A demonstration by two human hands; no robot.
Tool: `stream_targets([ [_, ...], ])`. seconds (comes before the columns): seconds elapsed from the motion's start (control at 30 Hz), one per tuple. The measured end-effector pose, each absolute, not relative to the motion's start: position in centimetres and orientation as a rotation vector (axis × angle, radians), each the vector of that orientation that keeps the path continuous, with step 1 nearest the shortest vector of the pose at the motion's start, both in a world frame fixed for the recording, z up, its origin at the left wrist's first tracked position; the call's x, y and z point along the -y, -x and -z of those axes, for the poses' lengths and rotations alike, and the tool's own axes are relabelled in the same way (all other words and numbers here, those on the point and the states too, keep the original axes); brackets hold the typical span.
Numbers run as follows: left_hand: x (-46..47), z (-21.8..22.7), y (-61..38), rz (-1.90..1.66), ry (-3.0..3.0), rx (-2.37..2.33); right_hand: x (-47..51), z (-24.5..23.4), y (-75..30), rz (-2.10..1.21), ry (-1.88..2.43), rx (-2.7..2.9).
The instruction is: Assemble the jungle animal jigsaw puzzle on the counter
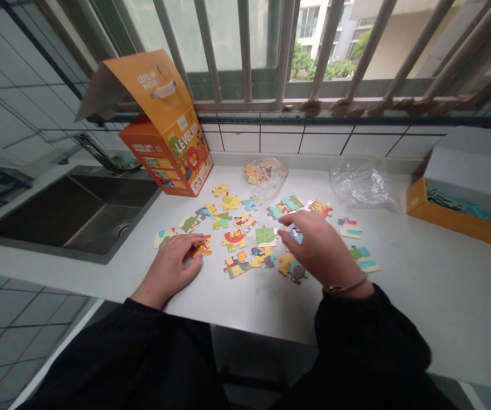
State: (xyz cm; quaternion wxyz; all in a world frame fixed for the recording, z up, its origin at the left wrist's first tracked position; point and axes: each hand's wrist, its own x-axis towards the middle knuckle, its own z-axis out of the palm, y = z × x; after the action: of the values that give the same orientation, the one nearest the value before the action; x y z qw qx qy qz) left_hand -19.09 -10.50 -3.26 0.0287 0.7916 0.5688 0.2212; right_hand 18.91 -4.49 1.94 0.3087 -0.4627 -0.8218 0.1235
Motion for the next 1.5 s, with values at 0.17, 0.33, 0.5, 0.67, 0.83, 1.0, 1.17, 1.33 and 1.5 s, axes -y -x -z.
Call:
stream_targets([
  [0.17,10.8,2.8,18.9,-0.699,-2.439,-1.667,6.9,-0.2,-11.2,-0.498,0.936,2.564],
  [0.33,11.2,2.9,18.9,-0.712,-2.372,-1.624,7.7,0.5,-10.2,-0.511,1.019,2.655],
  [0.5,11.6,2.9,18.9,-0.714,-2.323,-1.576,7.5,0.3,-10.7,-0.509,1.025,2.662],
  [0.67,12.0,2.8,18.8,-0.724,-2.278,-1.511,7.9,-0.1,-10.2,-0.593,0.951,2.653],
  [0.83,12.5,2.3,18.5,-0.725,-2.210,-1.441,8.2,-0.3,-9.6,-0.683,0.847,2.525],
  [1.0,12.6,1.2,18.5,-0.820,-2.158,-1.414,8.4,-0.3,-9.4,-0.683,0.824,2.399],
  [1.17,12.7,1.5,18.1,-0.785,-2.174,-1.341,8.7,-0.1,-8.5,-0.673,0.746,2.391],
  [1.33,13.5,1.7,17.7,-0.802,-2.089,-1.373,8.7,0.4,-8.2,-0.735,0.748,2.399],
  [1.5,14.3,1.3,19.0,-0.747,-1.882,-1.511,8.2,1.5,-8.8,-0.660,0.826,2.491],
])
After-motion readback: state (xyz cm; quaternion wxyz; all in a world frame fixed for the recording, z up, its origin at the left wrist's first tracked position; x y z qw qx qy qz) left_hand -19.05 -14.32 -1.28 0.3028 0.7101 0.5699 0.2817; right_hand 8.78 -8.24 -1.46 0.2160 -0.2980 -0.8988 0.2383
